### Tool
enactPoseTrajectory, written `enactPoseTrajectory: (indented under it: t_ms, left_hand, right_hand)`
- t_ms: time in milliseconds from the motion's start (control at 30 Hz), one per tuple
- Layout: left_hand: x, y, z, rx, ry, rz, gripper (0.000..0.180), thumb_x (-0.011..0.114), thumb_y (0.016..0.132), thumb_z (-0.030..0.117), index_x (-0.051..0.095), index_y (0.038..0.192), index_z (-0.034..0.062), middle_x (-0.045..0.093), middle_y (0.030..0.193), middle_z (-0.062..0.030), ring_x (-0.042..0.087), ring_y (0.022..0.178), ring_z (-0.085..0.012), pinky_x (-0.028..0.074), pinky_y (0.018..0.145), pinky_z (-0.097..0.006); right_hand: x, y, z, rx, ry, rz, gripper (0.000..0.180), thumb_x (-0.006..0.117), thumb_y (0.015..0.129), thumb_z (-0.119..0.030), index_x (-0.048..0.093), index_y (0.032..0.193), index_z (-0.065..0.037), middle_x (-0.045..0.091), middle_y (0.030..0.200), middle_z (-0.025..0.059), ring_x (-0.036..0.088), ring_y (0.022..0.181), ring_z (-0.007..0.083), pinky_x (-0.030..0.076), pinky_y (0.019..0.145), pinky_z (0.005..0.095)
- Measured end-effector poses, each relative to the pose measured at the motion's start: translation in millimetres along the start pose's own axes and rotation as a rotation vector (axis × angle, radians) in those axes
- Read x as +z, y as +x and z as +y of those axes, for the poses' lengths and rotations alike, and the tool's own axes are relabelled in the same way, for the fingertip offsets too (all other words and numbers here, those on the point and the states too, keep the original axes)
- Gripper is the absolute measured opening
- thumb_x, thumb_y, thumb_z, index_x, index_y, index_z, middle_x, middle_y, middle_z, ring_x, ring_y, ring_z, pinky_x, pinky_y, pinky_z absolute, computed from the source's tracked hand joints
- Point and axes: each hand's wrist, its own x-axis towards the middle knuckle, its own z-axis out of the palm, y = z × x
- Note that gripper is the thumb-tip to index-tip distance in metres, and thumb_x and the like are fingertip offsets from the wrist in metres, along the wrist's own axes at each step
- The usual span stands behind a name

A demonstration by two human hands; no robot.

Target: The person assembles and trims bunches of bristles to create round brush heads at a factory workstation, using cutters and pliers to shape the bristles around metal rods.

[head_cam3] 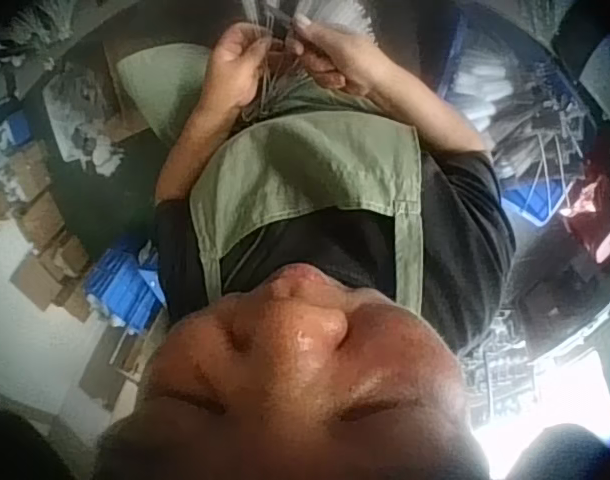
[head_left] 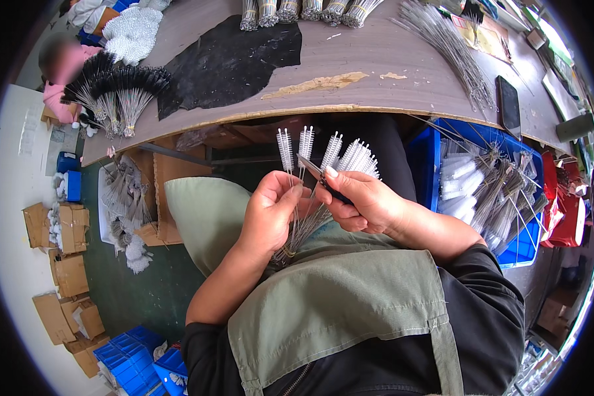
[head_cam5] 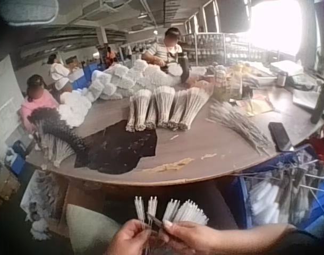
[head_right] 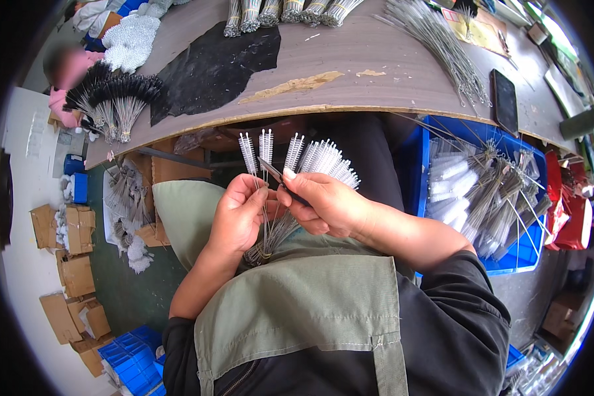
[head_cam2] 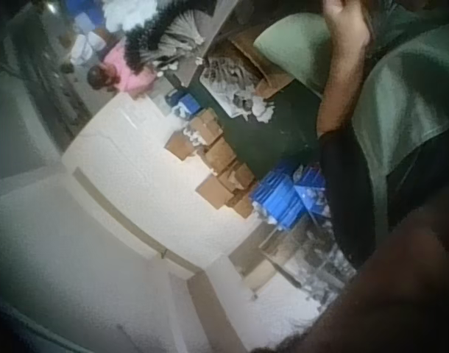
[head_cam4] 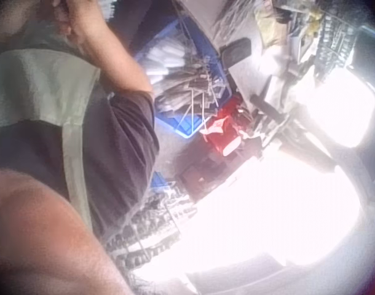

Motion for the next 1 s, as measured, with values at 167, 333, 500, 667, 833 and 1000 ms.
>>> enactPoseTrajectory:
  t_ms: [167, 333, 500, 667, 833, 1000]
  left_hand:
    - [-1.6, 0.7, -1.5, -0.003, 0.012, 0.015, 0.006, 0.05, 0.095, 0.007, 0.048, 0.099, 0.0042, 0.061, 0.093, -0.01, 0.066, 0.08, -0.0209, 0.056, 0.072, -0.034]
    - [5.5, -0.9, 4.8, 0.03, -0.016, -0.037, 0.008, 0.05, 0.094, 0.006, 0.046, 0.099, 0.002, 0.062, 0.092, -0.012, 0.066, 0.079, -0.021, 0.057, 0.072, -0.034]
    - [-0.9, 2.9, -4.5, 0.022, 0.022, 0.03, 0.01, 0.052, 0.093, 0.004, 0.045, 0.1, 0.0015, 0.062, 0.09, -0.0129, 0.066, 0.07, -0.0204, 0.056, 0.068, -0.031]
    - [1.2, 5.9, -5.8, 0.018, 0.013, -0.011, 0.012, 0.054, 0.092, 0.002, 0.045, 0.1, 0.0013, 0.062, 0.087, -0.012, 0.065, 0.068, -0.0189, 0.056, 0.066, -0.03]
    - [4.6, 7.7, -7.0, 0.033, -0.009, -0.034, 0.012, 0.055, 0.091, 0.002, 0.045, 0.097, 0.0021, 0.062, 0.084, -0.0107, 0.065, 0.069, -0.017, 0.054, 0.067, -0.028]
    - [-23.5, 18.4, -67.3, 0.484, 0.917, 0.099, 0.066, 0.071, 0.081, 0.029, 0.036, 0.128, -0.0025, 0.057, 0.115, -0.0228, 0.061, 0.098, -0.0352, 0.048, 0.087, -0.039]
  right_hand:
    - [0.1, -4.8, 2.7, 0.066, -0.087, -0.046, 0.045, 0.034, 0.099, -0.048, 0.047, 0.085, -0.007, 0.033, 0.052, -0.0041, 0.029, 0.038, 0.0057, 0.022, 0.034, 0.021]
    - [-1.8, -4.7, 8.0, 0.074, -0.103, -0.058, 0.046, 0.035, 0.098, -0.05, 0.049, 0.086, -0.007, 0.032, 0.051, -0.0048, 0.028, 0.037, 0.0048, 0.022, 0.034, 0.0192]
    - [1.6, -6.2, 5.9, 0.095, -0.117, -0.08, 0.047, 0.032, 0.099, -0.049, 0.048, 0.087, -0.007, 0.033, 0.053, -0.0045, 0.029, 0.039, 0.0055, 0.023, 0.035, 0.0205]
    - [-3.0, -5.0, 8.8, 0.087, -0.088, -0.094, 0.046, 0.032, 0.099, -0.048, 0.049, 0.087, -0.006, 0.033, 0.054, -0.0044, 0.03, 0.039, 0.0056, 0.023, 0.036, 0.0206]
    - [-5.6, -5.6, 7.6, 0.087, -0.103, -0.11, 0.047, 0.032, 0.099, -0.048, 0.049, 0.088, -0.006, 0.033, 0.054, -0.0042, 0.03, 0.039, 0.0059, 0.024, 0.036, 0.0207]
    - [-10.5, -0.7, 15.3, 0.088, -0.028, -0.1, 0.045, 0.035, 0.099, -0.046, 0.051, 0.088, -0.005, 0.037, 0.055, -0.0022, 0.031, 0.038, 0.0069, 0.024, 0.035, 0.0211]
